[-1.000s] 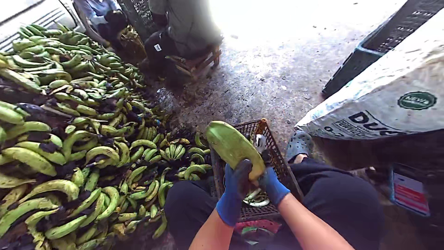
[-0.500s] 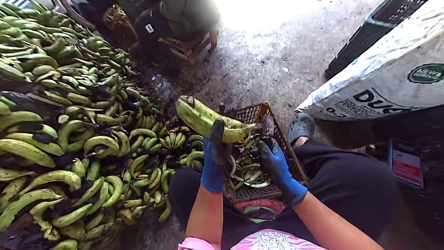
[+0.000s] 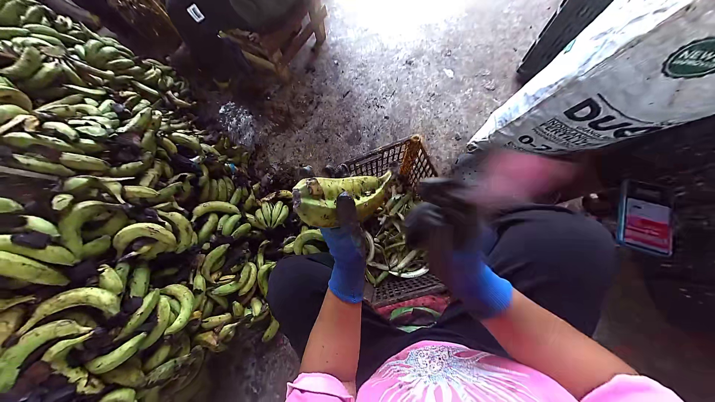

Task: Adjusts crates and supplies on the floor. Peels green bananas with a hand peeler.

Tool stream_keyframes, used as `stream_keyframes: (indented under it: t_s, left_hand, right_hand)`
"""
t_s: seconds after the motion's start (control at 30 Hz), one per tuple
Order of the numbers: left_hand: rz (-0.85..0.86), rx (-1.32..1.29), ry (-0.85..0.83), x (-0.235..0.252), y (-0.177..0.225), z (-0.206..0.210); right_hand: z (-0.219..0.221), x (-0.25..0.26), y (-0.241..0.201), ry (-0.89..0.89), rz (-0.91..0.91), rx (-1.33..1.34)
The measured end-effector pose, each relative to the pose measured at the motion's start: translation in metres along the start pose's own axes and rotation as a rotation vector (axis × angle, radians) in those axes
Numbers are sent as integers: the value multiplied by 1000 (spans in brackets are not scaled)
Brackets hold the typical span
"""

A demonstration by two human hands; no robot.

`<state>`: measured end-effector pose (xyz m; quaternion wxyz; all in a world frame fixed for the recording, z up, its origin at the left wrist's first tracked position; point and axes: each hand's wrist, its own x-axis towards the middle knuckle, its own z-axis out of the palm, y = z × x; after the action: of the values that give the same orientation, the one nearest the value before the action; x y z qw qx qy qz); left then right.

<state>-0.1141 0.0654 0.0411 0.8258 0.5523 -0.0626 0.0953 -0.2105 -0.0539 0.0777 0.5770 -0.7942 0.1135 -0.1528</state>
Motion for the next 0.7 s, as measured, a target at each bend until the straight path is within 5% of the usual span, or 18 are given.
stream_keyframes:
  t_s: [0.07,0.17,0.27,0.37,0.43,0.53,0.6,0.63,0.7]
  left_hand:
    - [-68,-23,-96,2,1,-7]
    - [-292,-199,-113,21,3,-6]
    - [-243,-292,-145,31,4,-12]
    - [-170,-166,-9,34,13,-4]
    - [-58,-47,67,30,12,-2]
    - [78,-26,54,17,1,0]
    - [121,-31,4,10,-4,2]
    - [124,-39,2,7,-2,3]
    - [71,-103,26,3,12,2]
  right_hand:
    - [21,-9,59,-234,226,-78]
    - [13,-5,61,-454,487,81]
    - [-15,21,53,-325,480,284]
    - [-21,34,64,-136,449,234]
    - [-13,25,48,-51,332,210]
    - [-6,6,6,115,-164,288]
    - [-6,5,-3,118,-298,221]
    - [-3,2,9,52,-212,138]
    - [8,-11,47,-301,237,-18]
